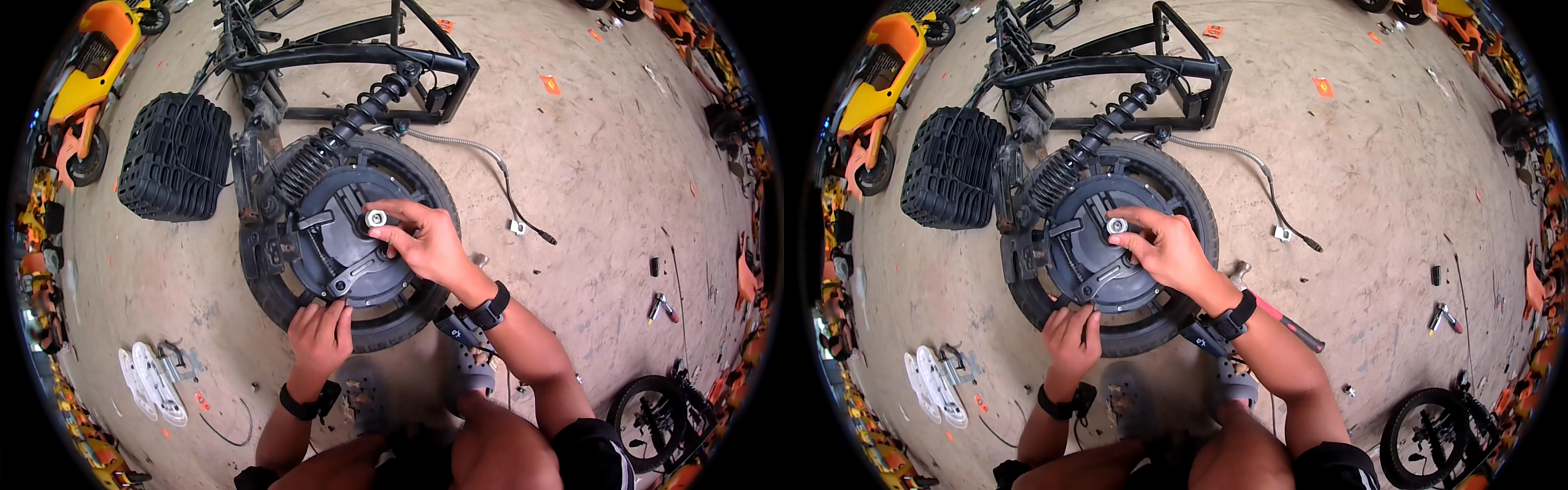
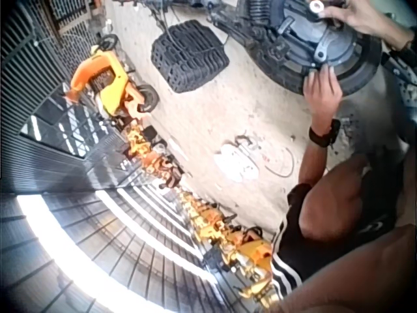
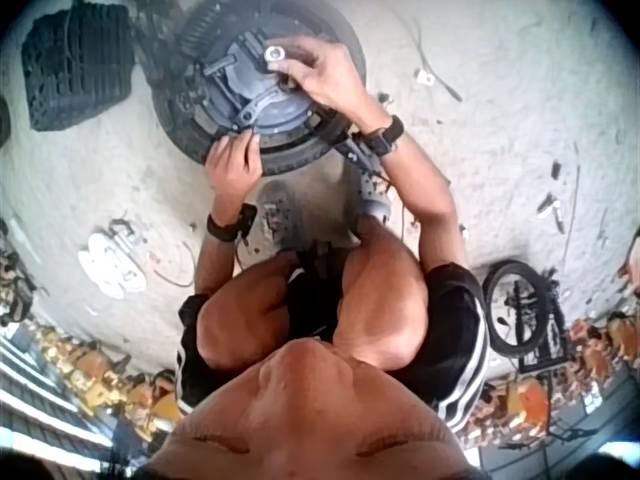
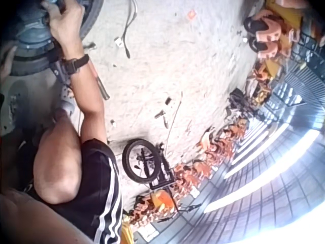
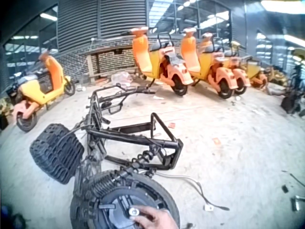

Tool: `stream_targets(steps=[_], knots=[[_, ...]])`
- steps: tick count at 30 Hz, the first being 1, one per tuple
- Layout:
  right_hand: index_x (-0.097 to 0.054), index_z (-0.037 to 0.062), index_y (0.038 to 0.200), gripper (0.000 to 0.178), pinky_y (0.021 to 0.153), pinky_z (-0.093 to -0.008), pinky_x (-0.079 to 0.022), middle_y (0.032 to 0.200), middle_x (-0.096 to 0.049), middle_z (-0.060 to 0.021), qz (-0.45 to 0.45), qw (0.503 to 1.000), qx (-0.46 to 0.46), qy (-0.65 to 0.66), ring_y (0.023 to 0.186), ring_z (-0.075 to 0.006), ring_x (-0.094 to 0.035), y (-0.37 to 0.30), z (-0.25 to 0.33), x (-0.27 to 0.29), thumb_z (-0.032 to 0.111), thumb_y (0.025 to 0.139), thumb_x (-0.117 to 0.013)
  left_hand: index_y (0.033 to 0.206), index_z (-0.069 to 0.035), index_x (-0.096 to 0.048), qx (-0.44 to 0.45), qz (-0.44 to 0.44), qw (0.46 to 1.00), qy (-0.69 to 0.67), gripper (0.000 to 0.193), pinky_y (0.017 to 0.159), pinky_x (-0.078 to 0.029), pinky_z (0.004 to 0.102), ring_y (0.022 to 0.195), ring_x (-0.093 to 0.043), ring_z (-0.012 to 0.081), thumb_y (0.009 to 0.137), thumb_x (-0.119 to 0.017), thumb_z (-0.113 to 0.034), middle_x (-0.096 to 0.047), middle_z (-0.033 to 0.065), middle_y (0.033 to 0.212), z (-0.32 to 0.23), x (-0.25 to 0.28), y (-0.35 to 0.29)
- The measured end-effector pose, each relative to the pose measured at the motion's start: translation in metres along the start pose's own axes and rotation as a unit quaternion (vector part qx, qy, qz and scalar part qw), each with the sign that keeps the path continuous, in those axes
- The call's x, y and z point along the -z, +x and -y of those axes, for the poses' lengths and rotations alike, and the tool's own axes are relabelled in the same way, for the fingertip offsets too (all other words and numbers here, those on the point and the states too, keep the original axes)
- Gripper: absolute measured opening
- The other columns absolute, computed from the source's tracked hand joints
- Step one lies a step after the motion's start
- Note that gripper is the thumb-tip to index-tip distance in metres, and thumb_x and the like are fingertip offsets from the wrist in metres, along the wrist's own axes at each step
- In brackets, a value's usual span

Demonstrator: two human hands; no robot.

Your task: The person uses a hammer to tap a bolt into the hub of a vehicle wheel. They then use their hands to tighten the bolt and adjust a metal bracket on the wheel assembly.

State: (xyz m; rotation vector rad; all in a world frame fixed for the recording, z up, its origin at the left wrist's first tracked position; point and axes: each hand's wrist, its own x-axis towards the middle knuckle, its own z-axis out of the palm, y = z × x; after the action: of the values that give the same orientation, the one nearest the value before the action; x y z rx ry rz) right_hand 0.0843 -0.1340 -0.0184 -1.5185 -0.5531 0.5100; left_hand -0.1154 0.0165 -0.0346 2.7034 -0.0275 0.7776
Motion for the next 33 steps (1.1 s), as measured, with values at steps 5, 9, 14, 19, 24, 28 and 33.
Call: stream_targets(steps=[5, 9, 14, 19, 24, 28, 33], knots=[[-0.069, 0.0047, 0.129, 0.031, 0.063, -0.0273, -0.053, 0.088, -0.075, -0.0075, 0.024, 0.999, 0.031, 0.011, 0.065, -0.0093, -0.063, 0.000, -0.004, 0.007, 0.007, 0.099, -0.070, 0.098, 0.000, -0.071, 0.007, 0.019, 1.000, -0.016, 0.012, 0.057, -0.042, 0.0355, 0.062, -0.057, 0.0232, 0.088, -0.076, -0.005, -0.065, 0.0061, 0.074, -0.003, 0.002, 0.006], [-0.068, 0.0047, 0.129, 0.028, 0.062, -0.0294, -0.052, 0.088, -0.074, -0.0073, 0.030, 0.999, 0.020, -0.007, 0.063, -0.0107, -0.061, 0.000, 0.001, 0.003, 0.008, 0.101, -0.067, 0.098, 0.000, -0.071, 0.006, 0.011, 1.000, -0.012, 0.012, 0.058, -0.043, 0.0350, 0.064, -0.059, 0.0232, 0.088, -0.076, -0.005, -0.066, 0.0067, 0.074, -0.002, 0.003, 0.005], [-0.067, 0.0057, 0.129, 0.028, 0.063, -0.0322, -0.052, 0.084, -0.071, -0.0104, 0.054, 0.998, -0.011, 0.035, 0.062, -0.0124, -0.061, 0.004, 0.003, 0.008, 0.011, 0.101, -0.067, 0.097, 0.002, -0.070, 0.010, 0.002, 1.000, -0.029, 0.012, 0.056, -0.042, 0.0374, 0.061, -0.057, 0.0262, 0.087, -0.075, -0.001, -0.065, 0.0086, 0.075, -0.002, 0.001, 0.004], [-0.066, 0.0023, 0.129, 0.030, 0.064, -0.0266, -0.053, 0.119, -0.077, -0.0081, 0.056, 0.993, 0.045, -0.098, 0.068, -0.0094, -0.062, 0.005, 0.000, 0.014, 0.009, 0.100, -0.069, 0.097, 0.002, -0.070, 0.013, 0.002, 0.999, -0.035, 0.011, 0.056, -0.042, 0.0373, 0.061, -0.057, 0.0260, 0.087, -0.075, -0.002, -0.066, 0.0084, 0.075, -0.002, 0.000, 0.003], [-0.072, 0.0066, 0.120, 0.032, 0.063, -0.0345, -0.053, 0.095, -0.076, -0.0149, -0.009, 0.984, 0.084, -0.158, 0.064, -0.0284, -0.066, 0.003, 0.002, 0.009, 0.020, 0.092, -0.080, 0.097, 0.002, -0.071, 0.012, 0.004, 0.999, -0.035, 0.011, 0.056, -0.042, 0.0371, 0.061, -0.058, 0.0262, 0.088, -0.075, -0.002, -0.066, 0.0085, 0.075, -0.003, 0.001, 0.004], [-0.075, 0.0060, 0.116, 0.030, 0.064, -0.0357, -0.054, 0.099, -0.076, -0.0159, -0.045, 0.964, 0.163, -0.206, 0.066, -0.0325, -0.067, 0.002, -0.001, 0.005, 0.020, 0.090, -0.081, 0.097, 0.002, -0.071, 0.011, 0.004, 0.999, -0.036, 0.011, 0.056, -0.042, 0.0373, 0.061, -0.057, 0.0266, 0.088, -0.075, -0.002, -0.066, 0.0091, 0.076, -0.002, 0.002, 0.004], [-0.074, 0.0040, 0.118, 0.028, 0.068, -0.0366, -0.057, 0.108, -0.076, -0.0171, 0.024, 0.982, 0.103, -0.154, 0.069, -0.0345, -0.069, 0.007, 0.005, 0.013, 0.015, 0.092, -0.077, 0.098, 0.003, -0.071, 0.010, 0.000, 0.999, -0.036, 0.012, 0.056, -0.042, 0.0375, 0.061, -0.057, 0.0269, 0.088, -0.075, -0.002, -0.065, 0.0099, 0.075, -0.002, 0.002, 0.003]])
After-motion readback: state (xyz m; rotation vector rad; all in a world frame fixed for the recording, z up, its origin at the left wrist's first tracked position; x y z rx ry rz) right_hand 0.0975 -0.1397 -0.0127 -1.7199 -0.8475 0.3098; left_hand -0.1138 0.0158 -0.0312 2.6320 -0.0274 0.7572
